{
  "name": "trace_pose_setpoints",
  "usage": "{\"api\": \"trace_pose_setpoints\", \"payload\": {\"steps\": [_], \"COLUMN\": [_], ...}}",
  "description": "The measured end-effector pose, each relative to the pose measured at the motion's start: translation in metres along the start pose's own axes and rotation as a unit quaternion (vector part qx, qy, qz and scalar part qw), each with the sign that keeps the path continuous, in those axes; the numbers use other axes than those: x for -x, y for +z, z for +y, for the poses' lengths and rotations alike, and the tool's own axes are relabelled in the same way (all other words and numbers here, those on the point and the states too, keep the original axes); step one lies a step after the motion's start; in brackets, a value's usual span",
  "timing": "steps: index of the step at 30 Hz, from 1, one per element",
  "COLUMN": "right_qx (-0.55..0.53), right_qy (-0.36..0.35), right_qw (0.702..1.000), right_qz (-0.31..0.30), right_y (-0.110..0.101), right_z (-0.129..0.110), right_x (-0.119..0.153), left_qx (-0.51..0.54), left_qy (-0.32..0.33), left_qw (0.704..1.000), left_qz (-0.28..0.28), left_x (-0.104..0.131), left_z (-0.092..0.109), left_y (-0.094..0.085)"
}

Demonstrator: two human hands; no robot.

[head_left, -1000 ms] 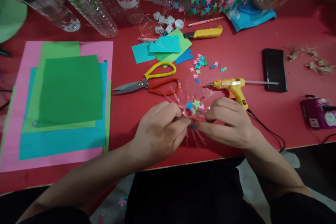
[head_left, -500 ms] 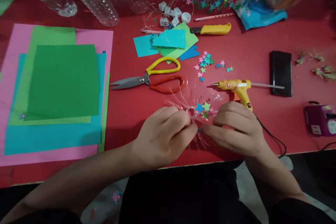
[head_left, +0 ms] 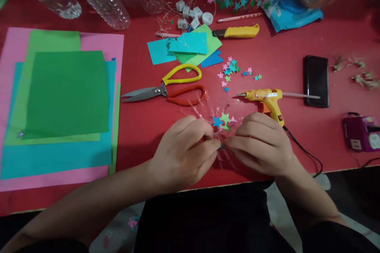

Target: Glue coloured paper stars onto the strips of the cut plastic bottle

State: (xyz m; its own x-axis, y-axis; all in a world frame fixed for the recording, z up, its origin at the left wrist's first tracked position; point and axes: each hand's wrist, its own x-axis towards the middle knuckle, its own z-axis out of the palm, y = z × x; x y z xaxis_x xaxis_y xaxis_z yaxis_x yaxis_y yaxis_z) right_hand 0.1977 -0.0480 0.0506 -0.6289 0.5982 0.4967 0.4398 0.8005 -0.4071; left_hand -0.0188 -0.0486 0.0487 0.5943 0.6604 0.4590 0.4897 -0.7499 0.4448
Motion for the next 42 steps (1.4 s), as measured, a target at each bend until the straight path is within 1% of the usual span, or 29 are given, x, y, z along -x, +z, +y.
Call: {"api": "trace_pose_setpoints", "payload": {"steps": [3,9,13,16,21,24,29,33,37,42], "right_qx": [-0.006,-0.008,-0.002,0.014,0.044,0.054,0.084,0.080,0.080,0.107], "right_qy": [0.006,0.027,0.042,0.037,0.029,0.026,0.011,0.011,0.014,0.016], "right_qw": [1.000,1.000,0.999,0.999,0.999,0.998,0.996,0.996,0.996,0.994], "right_qz": [-0.006,-0.008,0.009,0.024,0.013,0.018,0.039,0.033,0.030,0.032], "right_y": [0.001,0.000,0.000,0.003,0.006,0.008,0.009,0.010,0.011,0.011], "right_z": [0.000,-0.003,-0.007,-0.007,-0.005,-0.005,-0.005,-0.004,-0.004,-0.007], "right_x": [-0.001,-0.005,-0.007,-0.005,-0.001,0.001,0.001,0.002,0.002,0.000], "left_qx": [0.014,0.032,0.043,0.048,0.066,0.074,0.093,0.109,0.133,0.148], "left_qy": [-0.003,-0.023,-0.038,-0.055,-0.075,-0.089,-0.100,-0.107,-0.120,-0.115], "left_qw": [1.000,0.999,0.998,0.997,0.995,0.993,0.991,0.988,0.984,0.982], "left_qz": [0.010,0.005,0.004,-0.005,-0.005,-0.007,-0.011,-0.006,-0.016,-0.023], "left_x": [0.000,-0.001,-0.002,-0.003,-0.003,-0.003,-0.004,-0.004,-0.004,-0.005], "left_z": [0.000,0.000,0.001,0.001,-0.001,-0.002,-0.003,-0.002,-0.001,-0.001], "left_y": [0.000,0.001,-0.002,-0.002,-0.001,-0.001,-0.003,-0.003,-0.006,-0.009]}}
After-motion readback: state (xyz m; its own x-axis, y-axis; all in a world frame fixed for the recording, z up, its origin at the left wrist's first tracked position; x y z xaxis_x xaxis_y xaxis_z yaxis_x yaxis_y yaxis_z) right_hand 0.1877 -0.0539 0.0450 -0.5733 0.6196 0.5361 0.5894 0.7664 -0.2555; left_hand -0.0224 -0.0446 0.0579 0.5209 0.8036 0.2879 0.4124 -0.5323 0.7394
